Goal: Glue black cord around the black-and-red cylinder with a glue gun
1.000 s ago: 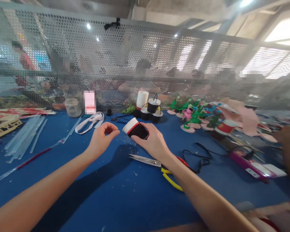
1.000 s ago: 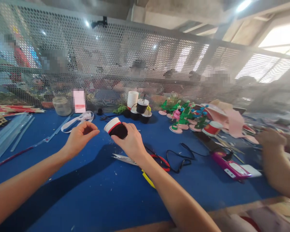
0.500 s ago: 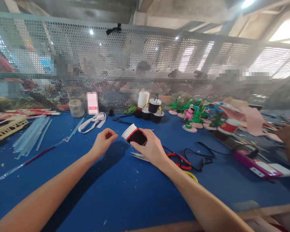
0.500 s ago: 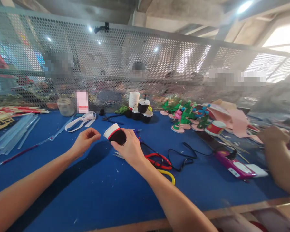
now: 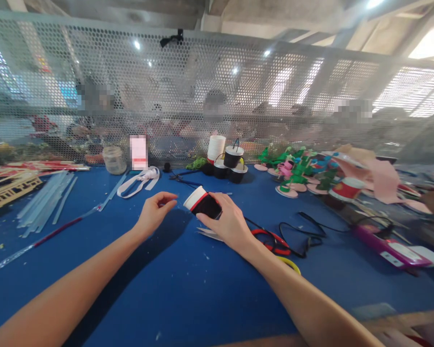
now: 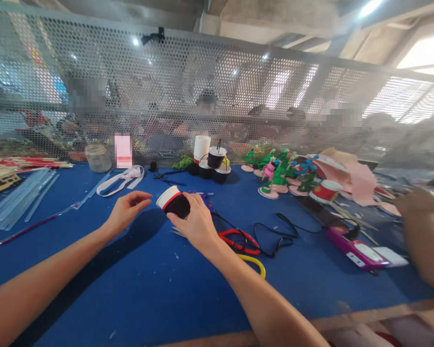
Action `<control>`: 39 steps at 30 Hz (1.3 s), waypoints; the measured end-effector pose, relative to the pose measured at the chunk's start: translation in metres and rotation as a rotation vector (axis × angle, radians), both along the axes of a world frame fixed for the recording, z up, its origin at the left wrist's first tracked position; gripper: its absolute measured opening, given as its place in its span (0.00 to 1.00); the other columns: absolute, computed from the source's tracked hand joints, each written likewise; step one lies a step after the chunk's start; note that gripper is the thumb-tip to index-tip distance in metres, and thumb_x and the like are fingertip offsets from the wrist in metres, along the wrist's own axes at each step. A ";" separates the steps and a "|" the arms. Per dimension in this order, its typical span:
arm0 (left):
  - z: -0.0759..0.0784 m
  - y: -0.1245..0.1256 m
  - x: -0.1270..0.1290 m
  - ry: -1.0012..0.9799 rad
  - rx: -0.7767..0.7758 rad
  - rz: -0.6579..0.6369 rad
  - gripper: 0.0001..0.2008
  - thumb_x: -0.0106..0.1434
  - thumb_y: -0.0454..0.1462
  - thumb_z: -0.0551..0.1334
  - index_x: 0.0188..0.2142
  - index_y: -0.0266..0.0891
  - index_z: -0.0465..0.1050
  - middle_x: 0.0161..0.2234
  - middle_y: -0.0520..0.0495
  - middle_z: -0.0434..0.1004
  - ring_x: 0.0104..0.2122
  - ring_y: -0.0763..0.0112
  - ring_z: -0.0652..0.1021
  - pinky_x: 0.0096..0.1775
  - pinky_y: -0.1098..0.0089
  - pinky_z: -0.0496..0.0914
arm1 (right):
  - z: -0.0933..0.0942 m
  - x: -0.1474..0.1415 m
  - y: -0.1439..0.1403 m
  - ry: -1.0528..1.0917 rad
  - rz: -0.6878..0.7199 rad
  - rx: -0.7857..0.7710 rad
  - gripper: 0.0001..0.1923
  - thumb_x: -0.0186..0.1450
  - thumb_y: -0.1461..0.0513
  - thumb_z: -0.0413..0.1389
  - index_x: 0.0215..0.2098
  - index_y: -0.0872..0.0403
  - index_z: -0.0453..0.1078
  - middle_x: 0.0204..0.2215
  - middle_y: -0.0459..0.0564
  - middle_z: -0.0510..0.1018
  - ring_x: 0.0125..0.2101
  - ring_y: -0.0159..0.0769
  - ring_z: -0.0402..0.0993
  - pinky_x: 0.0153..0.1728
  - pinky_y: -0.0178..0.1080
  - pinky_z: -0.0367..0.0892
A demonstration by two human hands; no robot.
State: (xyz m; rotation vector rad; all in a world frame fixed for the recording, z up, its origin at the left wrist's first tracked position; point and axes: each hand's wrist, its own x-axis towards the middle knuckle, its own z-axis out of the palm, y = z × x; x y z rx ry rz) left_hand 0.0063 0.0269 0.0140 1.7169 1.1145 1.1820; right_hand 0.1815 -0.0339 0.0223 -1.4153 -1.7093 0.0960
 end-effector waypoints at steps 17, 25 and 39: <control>-0.003 -0.003 0.002 0.067 0.021 0.049 0.11 0.51 0.42 0.57 0.19 0.37 0.59 0.14 0.58 0.59 0.16 0.80 0.60 0.20 0.77 0.55 | -0.007 0.001 0.001 -0.021 0.020 0.001 0.23 0.49 0.58 0.56 0.43 0.59 0.62 0.39 0.57 0.69 0.42 0.42 0.65 0.43 0.44 0.61; -0.008 0.005 -0.002 0.091 -0.044 -0.025 0.13 0.52 0.42 0.54 0.23 0.35 0.69 0.17 0.52 0.67 0.20 0.76 0.67 0.26 0.74 0.62 | -0.008 0.000 0.000 -0.015 0.014 -0.014 0.23 0.49 0.59 0.56 0.43 0.59 0.62 0.39 0.56 0.69 0.41 0.41 0.66 0.42 0.43 0.61; -0.007 0.015 -0.009 0.163 -0.090 0.084 0.13 0.45 0.43 0.60 0.19 0.34 0.67 0.15 0.51 0.69 0.18 0.75 0.68 0.23 0.74 0.62 | -0.007 0.000 0.000 -0.040 0.015 -0.005 0.24 0.49 0.59 0.56 0.42 0.59 0.63 0.39 0.57 0.70 0.40 0.41 0.66 0.42 0.44 0.61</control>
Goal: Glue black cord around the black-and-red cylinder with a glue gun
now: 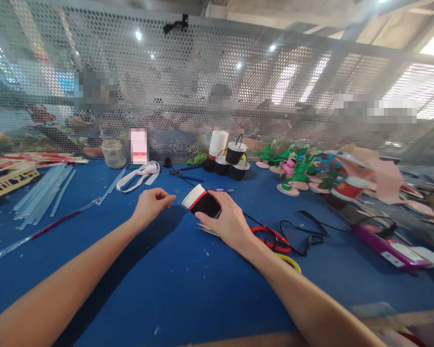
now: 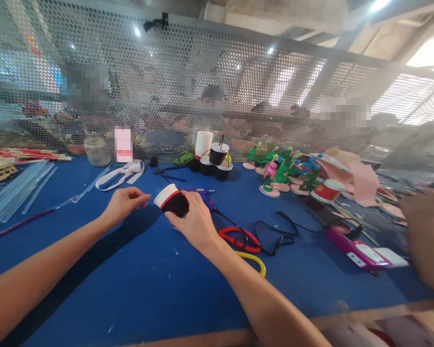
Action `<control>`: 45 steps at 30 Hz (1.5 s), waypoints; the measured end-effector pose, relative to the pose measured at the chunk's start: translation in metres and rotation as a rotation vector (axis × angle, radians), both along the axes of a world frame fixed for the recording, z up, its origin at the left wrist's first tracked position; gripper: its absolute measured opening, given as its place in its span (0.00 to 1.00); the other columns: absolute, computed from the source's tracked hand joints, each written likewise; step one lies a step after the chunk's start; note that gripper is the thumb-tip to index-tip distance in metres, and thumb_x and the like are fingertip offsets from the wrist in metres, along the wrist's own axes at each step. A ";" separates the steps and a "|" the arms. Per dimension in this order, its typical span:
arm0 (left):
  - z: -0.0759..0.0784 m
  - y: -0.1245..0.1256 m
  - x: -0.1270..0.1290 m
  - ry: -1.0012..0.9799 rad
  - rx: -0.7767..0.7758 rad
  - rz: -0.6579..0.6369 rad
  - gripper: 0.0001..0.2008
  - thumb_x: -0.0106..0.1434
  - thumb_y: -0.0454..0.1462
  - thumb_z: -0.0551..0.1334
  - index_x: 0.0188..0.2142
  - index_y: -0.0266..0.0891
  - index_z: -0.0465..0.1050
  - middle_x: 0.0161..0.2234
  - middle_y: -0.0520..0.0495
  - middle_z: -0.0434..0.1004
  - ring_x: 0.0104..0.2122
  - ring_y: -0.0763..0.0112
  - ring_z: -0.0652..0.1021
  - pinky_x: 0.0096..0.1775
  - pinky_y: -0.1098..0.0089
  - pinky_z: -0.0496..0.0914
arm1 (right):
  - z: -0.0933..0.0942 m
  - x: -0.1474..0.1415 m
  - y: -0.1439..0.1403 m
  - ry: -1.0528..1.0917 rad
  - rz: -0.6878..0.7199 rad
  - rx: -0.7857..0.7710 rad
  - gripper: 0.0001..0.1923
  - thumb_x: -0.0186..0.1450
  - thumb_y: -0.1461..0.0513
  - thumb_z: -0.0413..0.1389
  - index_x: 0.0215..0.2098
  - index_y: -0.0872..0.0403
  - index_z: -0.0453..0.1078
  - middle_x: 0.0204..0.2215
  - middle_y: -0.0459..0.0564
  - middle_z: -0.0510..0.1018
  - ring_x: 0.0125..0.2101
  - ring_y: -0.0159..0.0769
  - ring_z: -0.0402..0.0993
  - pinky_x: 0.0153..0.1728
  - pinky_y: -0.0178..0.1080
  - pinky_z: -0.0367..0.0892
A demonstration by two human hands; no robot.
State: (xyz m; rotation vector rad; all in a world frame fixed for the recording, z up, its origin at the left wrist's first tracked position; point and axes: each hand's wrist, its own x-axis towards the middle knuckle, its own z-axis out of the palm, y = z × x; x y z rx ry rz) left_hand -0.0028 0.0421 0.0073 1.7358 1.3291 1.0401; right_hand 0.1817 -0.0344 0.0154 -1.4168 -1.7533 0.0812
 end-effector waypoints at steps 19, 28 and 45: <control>0.029 -0.040 0.021 -0.170 -0.378 -0.414 0.25 0.53 0.52 0.48 0.25 0.32 0.70 0.22 0.47 0.72 0.26 0.70 0.70 0.32 0.70 0.63 | -0.005 -0.015 -0.017 -0.247 0.233 0.024 0.28 0.51 0.60 0.55 0.49 0.61 0.56 0.45 0.57 0.65 0.45 0.42 0.61 0.46 0.43 0.60; 0.024 -0.044 0.023 -0.086 -0.243 -0.476 0.20 0.55 0.48 0.50 0.32 0.32 0.70 0.27 0.49 0.71 0.28 0.71 0.68 0.33 0.71 0.61 | 0.007 -0.004 -0.013 0.083 0.342 0.040 0.16 0.56 0.65 0.48 0.44 0.55 0.62 0.42 0.53 0.69 0.43 0.34 0.64 0.44 0.40 0.61; 0.020 -0.051 0.032 -0.144 -0.294 -0.354 0.22 0.51 0.51 0.52 0.17 0.33 0.65 0.14 0.55 0.58 0.17 0.80 0.58 0.21 0.76 0.53 | -0.003 -0.002 -0.002 0.355 0.338 -0.336 0.13 0.58 0.62 0.48 0.40 0.57 0.65 0.36 0.52 0.73 0.35 0.33 0.70 0.37 0.38 0.66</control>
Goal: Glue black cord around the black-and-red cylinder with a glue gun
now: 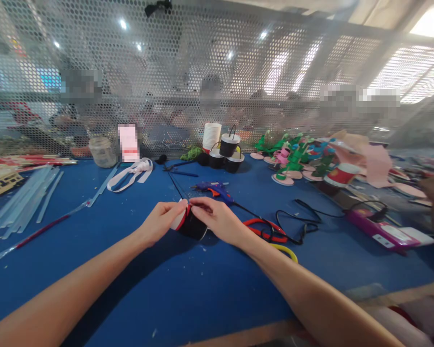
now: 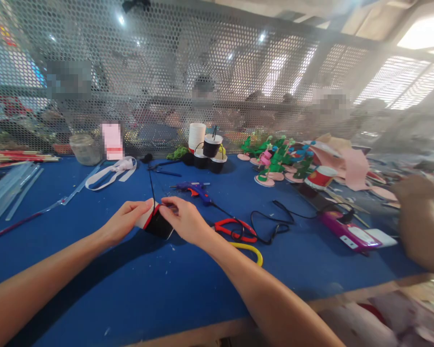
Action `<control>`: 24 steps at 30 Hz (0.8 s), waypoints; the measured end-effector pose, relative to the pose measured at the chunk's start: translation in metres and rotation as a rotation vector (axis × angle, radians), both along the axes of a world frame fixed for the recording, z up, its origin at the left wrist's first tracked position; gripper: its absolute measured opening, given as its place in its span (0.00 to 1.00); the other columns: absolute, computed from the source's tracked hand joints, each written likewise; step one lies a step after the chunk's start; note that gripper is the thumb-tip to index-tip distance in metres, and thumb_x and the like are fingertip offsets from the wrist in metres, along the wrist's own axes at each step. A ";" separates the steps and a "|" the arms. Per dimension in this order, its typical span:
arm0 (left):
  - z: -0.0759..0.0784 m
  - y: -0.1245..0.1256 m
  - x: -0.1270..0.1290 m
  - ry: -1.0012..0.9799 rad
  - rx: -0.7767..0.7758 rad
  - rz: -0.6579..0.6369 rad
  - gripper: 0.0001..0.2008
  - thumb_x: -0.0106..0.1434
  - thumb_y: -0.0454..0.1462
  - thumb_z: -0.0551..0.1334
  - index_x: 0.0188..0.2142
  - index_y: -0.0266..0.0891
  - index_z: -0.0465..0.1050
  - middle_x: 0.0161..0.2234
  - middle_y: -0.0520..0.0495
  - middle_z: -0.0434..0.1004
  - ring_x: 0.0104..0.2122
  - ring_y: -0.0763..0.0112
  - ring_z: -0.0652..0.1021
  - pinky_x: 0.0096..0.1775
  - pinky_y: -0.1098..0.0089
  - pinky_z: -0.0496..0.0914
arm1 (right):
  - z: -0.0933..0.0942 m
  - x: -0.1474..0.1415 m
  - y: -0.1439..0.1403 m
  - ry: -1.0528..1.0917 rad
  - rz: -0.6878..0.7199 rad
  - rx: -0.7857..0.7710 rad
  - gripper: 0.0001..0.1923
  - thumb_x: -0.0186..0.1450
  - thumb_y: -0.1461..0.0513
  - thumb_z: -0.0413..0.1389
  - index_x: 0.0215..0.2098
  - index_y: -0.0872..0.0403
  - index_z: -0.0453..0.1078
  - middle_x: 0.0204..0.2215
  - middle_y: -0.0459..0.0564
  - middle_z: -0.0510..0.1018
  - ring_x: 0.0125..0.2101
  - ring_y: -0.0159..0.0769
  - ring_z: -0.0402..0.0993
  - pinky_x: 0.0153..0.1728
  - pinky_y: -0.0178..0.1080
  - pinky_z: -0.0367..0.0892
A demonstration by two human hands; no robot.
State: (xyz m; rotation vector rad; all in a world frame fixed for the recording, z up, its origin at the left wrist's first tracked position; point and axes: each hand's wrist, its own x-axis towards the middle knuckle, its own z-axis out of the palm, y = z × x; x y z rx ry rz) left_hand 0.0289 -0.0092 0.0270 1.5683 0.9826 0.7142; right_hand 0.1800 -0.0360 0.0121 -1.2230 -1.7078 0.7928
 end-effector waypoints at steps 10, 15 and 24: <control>-0.003 0.004 -0.003 0.132 0.006 0.019 0.21 0.49 0.51 0.54 0.17 0.33 0.65 0.12 0.57 0.54 0.15 0.81 0.55 0.20 0.76 0.48 | -0.001 -0.002 0.002 -0.010 0.052 0.045 0.16 0.53 0.63 0.52 0.41 0.61 0.63 0.36 0.55 0.73 0.35 0.33 0.70 0.36 0.37 0.67; 0.003 0.005 -0.005 0.155 -0.085 0.049 0.22 0.47 0.51 0.55 0.19 0.31 0.67 0.13 0.54 0.60 0.15 0.79 0.59 0.20 0.76 0.50 | -0.001 -0.005 0.003 0.005 0.109 0.031 0.15 0.54 0.64 0.52 0.40 0.60 0.63 0.36 0.54 0.73 0.34 0.31 0.71 0.36 0.35 0.67; 0.006 0.009 -0.002 0.221 -0.137 0.104 0.23 0.45 0.52 0.56 0.18 0.31 0.69 0.13 0.52 0.66 0.15 0.76 0.63 0.21 0.75 0.54 | 0.020 0.046 0.043 -0.423 -0.404 -0.009 0.09 0.56 0.62 0.50 0.34 0.58 0.67 0.32 0.55 0.73 0.38 0.41 0.68 0.40 0.43 0.60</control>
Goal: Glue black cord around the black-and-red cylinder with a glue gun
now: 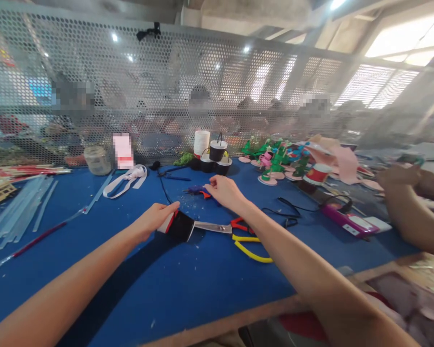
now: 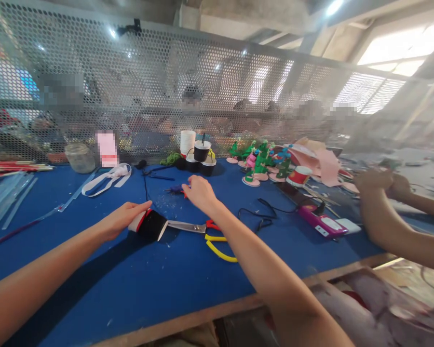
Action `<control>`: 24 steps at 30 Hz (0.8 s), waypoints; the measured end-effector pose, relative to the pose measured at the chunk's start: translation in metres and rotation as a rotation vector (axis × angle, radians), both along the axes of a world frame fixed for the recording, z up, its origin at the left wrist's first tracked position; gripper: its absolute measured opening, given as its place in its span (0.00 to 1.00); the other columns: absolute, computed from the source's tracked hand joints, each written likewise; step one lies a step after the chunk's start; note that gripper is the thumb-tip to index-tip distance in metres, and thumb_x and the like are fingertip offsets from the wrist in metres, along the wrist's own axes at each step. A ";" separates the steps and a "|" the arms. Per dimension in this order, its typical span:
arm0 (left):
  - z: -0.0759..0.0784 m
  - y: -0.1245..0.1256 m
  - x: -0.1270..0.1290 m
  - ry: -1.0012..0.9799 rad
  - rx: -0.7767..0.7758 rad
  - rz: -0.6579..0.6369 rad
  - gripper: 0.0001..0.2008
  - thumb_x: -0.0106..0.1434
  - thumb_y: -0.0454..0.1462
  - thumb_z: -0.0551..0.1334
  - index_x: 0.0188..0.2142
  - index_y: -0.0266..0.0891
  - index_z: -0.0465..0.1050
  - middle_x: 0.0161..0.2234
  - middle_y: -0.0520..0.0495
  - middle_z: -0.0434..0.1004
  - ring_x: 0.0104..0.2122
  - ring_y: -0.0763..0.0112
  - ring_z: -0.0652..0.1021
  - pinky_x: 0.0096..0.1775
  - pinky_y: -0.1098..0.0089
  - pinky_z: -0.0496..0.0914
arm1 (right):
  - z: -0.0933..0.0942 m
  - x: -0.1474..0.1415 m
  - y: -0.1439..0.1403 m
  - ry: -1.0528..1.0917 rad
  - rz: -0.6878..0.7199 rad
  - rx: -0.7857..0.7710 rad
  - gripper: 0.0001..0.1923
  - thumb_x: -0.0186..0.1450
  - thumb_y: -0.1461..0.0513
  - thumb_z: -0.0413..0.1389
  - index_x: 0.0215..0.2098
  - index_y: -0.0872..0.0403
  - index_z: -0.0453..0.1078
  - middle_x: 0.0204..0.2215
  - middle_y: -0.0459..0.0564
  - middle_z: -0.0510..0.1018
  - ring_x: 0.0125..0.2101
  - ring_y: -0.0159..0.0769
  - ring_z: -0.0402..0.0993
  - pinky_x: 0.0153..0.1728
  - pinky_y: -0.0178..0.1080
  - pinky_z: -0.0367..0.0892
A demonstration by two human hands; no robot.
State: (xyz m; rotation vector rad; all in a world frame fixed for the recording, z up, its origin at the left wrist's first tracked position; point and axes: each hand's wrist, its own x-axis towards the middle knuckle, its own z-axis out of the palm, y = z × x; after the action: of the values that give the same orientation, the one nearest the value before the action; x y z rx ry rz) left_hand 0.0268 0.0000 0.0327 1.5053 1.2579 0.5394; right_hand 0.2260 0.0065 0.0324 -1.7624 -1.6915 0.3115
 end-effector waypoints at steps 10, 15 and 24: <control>-0.003 -0.006 -0.005 0.058 0.195 -0.005 0.19 0.49 0.48 0.53 0.14 0.34 0.64 0.11 0.57 0.55 0.15 0.79 0.57 0.21 0.75 0.50 | -0.019 0.006 0.016 0.052 -0.112 -0.206 0.14 0.57 0.63 0.52 0.41 0.59 0.62 0.37 0.53 0.69 0.35 0.36 0.68 0.33 0.40 0.65; -0.014 -0.012 -0.017 0.012 0.319 0.044 0.21 0.52 0.49 0.49 0.13 0.36 0.57 0.12 0.57 0.50 0.15 0.80 0.54 0.19 0.75 0.48 | 0.002 0.004 -0.016 0.227 -0.005 -0.132 0.13 0.54 0.64 0.52 0.38 0.60 0.61 0.26 0.49 0.72 0.22 0.30 0.69 0.22 0.33 0.65; -0.019 -0.014 -0.020 0.067 0.489 0.071 0.22 0.55 0.48 0.46 0.12 0.38 0.48 0.13 0.56 0.46 0.15 0.80 0.51 0.19 0.74 0.46 | -0.002 -0.020 -0.065 0.449 0.327 -0.144 0.11 0.53 0.57 0.52 0.30 0.58 0.64 0.20 0.47 0.71 0.16 0.28 0.66 0.16 0.31 0.64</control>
State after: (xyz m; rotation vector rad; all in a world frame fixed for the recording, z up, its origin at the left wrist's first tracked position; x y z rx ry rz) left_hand 0.0067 -0.0137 0.0138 1.8975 1.2923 0.8977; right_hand 0.2059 -0.0590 0.0307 -1.3690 -1.6418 0.9221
